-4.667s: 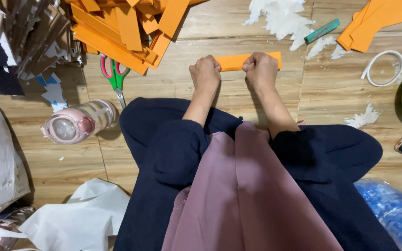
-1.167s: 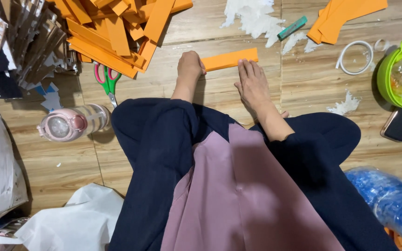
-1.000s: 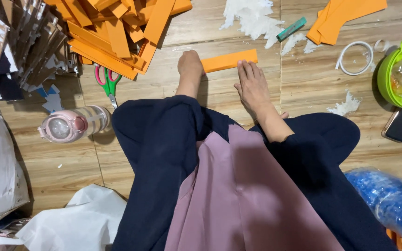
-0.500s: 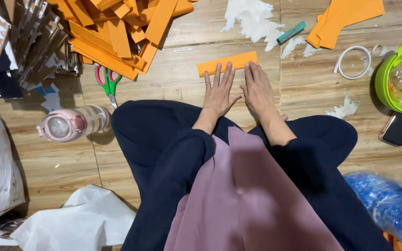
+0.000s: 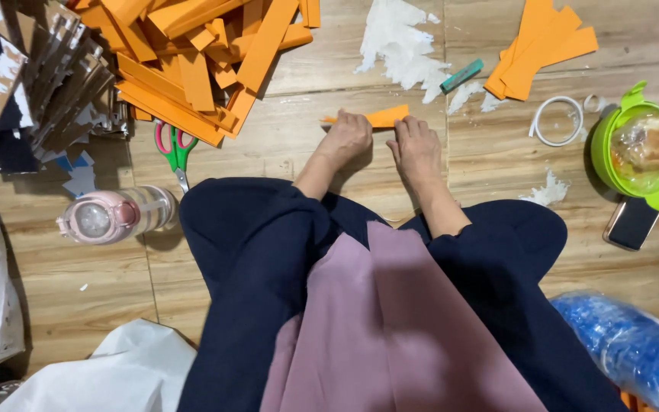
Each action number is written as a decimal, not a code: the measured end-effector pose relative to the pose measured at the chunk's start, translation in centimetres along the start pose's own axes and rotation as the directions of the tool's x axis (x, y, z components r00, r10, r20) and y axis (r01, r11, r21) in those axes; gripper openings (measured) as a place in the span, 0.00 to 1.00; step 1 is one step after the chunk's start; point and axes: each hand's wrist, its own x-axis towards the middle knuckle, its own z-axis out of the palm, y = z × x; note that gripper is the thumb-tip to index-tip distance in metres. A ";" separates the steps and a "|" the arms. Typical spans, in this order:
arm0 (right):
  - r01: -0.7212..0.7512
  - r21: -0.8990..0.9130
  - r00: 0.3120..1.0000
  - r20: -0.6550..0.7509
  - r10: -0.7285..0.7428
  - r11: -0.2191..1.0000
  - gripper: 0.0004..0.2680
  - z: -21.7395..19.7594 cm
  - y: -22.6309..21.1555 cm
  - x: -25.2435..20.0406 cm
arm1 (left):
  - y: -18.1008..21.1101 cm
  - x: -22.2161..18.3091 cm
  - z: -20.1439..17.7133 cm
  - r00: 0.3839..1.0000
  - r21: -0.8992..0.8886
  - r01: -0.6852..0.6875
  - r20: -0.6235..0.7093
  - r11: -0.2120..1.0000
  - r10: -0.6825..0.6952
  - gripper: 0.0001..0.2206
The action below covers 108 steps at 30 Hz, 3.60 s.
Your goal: Folding orange paper strips and using a small tool to sharpen the creases while sitting on the floor.
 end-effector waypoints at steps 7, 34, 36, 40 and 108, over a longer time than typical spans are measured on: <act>-0.255 0.437 0.959 0.002 0.283 0.863 0.06 -0.9 -1.9 0.4 | -3.8 4.9 -14.2 0.922 -0.538 0.293 -0.060 0.790 -0.383 0.06; -0.657 0.653 0.753 0.538 0.379 0.378 0.12 1.6 -2.4 0.3 | 0.2 3.8 -23.4 0.865 -0.800 0.300 0.458 -0.519 -0.206 0.04; -0.661 0.657 0.748 0.539 0.388 0.362 0.12 1.4 -2.4 0.3 | 0.3 4.2 -24.0 0.856 -0.814 0.326 0.470 -0.481 -0.215 0.04; -0.642 0.667 0.765 0.521 0.380 0.378 0.12 1.6 -2.5 0.5 | -0.1 5.1 -25.6 0.833 -0.839 0.377 0.492 -0.392 -0.253 0.04; 0.267 0.036 0.940 -0.230 -0.252 0.963 0.06 -1.3 -0.6 14.4 | -4.4 2.4 -4.4 0.528 -0.275 0.582 0.844 0.765 -0.099 0.58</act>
